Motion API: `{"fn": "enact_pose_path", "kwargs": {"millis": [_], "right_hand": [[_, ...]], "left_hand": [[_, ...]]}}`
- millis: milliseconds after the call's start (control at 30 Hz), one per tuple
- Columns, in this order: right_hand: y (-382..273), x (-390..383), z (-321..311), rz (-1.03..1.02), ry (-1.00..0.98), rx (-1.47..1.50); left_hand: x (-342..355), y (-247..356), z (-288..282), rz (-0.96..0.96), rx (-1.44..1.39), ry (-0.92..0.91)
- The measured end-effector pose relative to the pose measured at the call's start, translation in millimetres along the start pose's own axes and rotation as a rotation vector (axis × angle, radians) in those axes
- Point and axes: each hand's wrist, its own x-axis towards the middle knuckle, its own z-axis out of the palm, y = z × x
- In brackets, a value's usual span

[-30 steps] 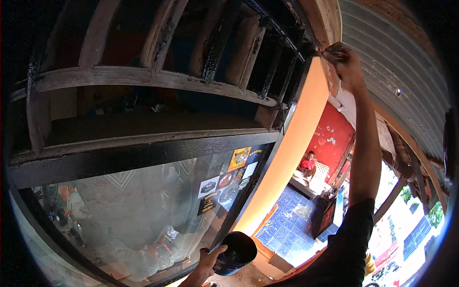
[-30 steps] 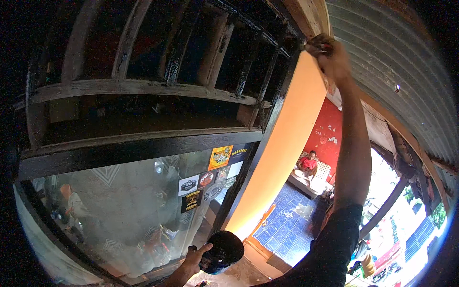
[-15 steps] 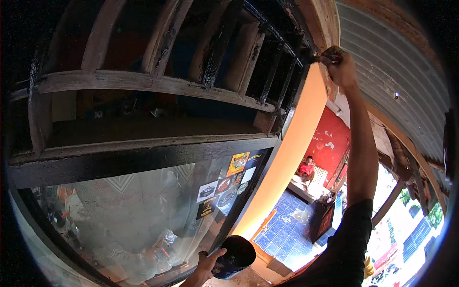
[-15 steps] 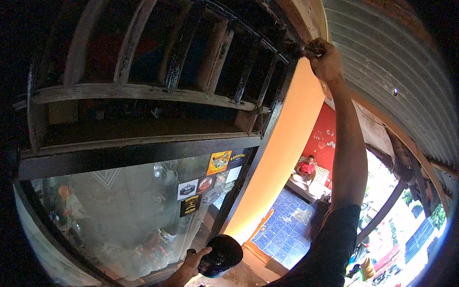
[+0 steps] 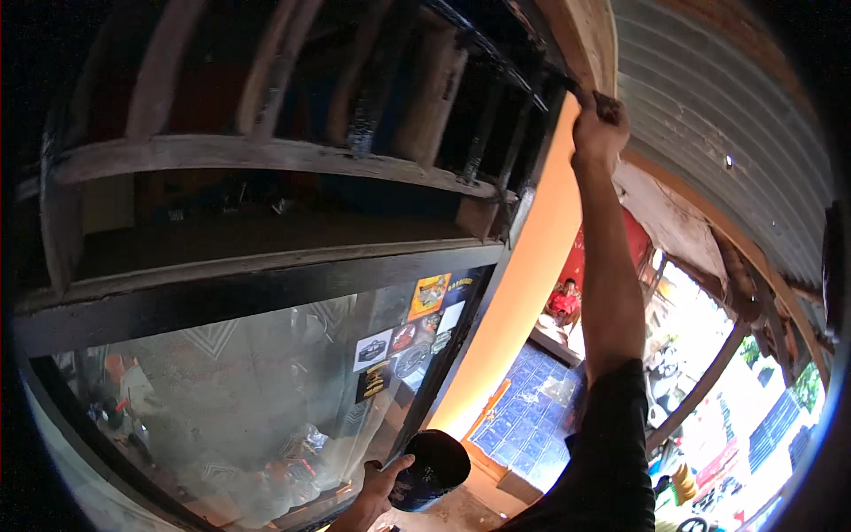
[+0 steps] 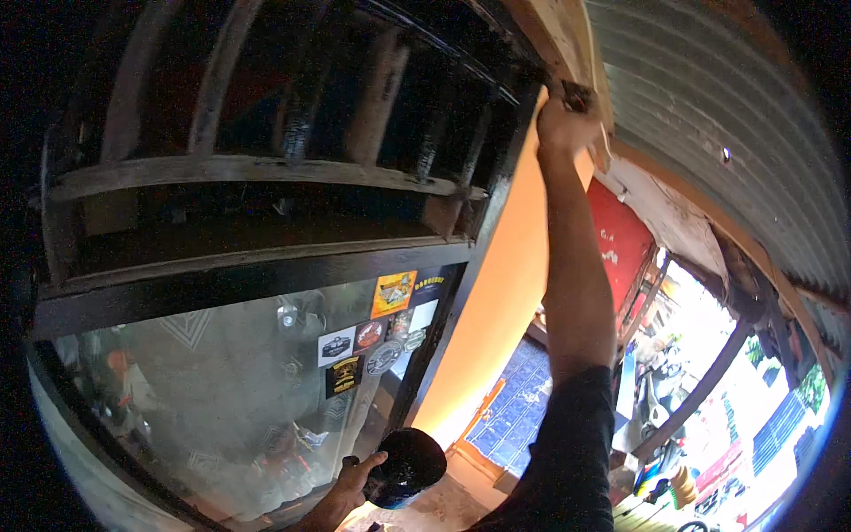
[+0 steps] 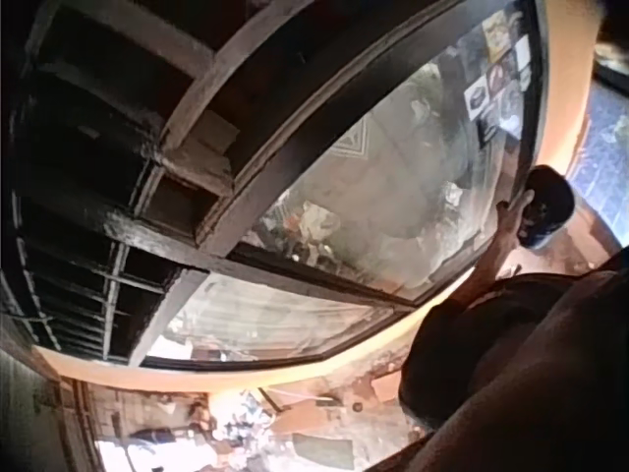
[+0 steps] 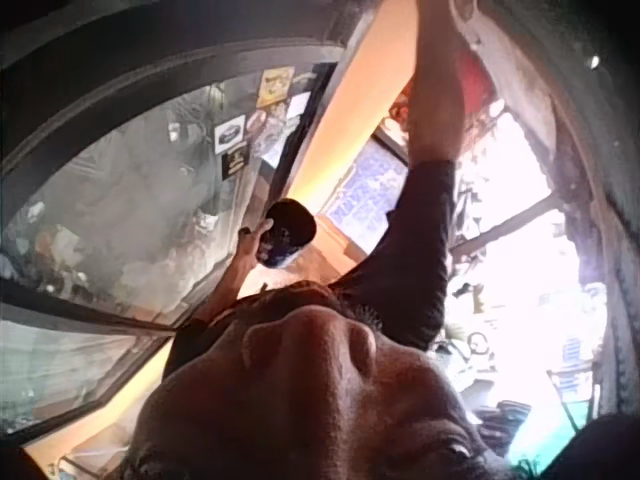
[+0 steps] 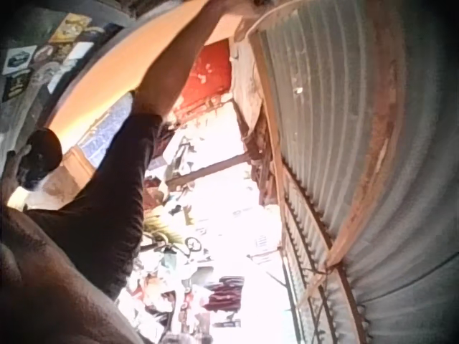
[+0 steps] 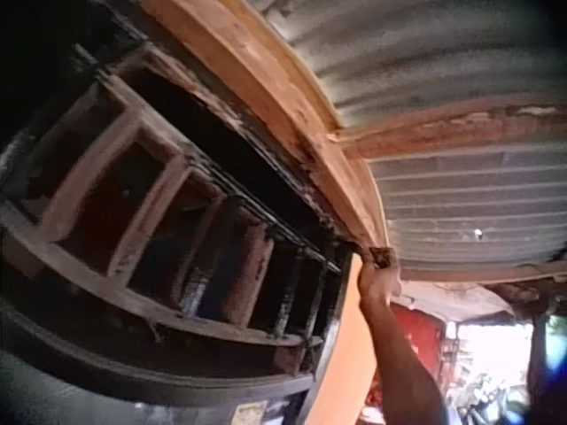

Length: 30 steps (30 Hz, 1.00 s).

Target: The person uses a brush to apply black paint to the wooden frame and slats above a glass door, occasionally dipping the brush into a small container held in the other hand.

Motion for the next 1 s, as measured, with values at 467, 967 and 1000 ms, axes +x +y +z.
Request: {"fn": "enact_pose_path", "kwargs": {"millis": [467,967,1000], "right_hand": [[21,-17,2,0.532,0.082,0.637],[3,-21,6,0.451,-0.038,0.929],[10,-18,0,0.432,-0.039,0.818]], "left_hand": [[-61,21,21,0.160,0.187,0.125],[-90,35,21,0.292,0.565,0.105],[-96,40,28,0.132,0.430,0.133]]}}
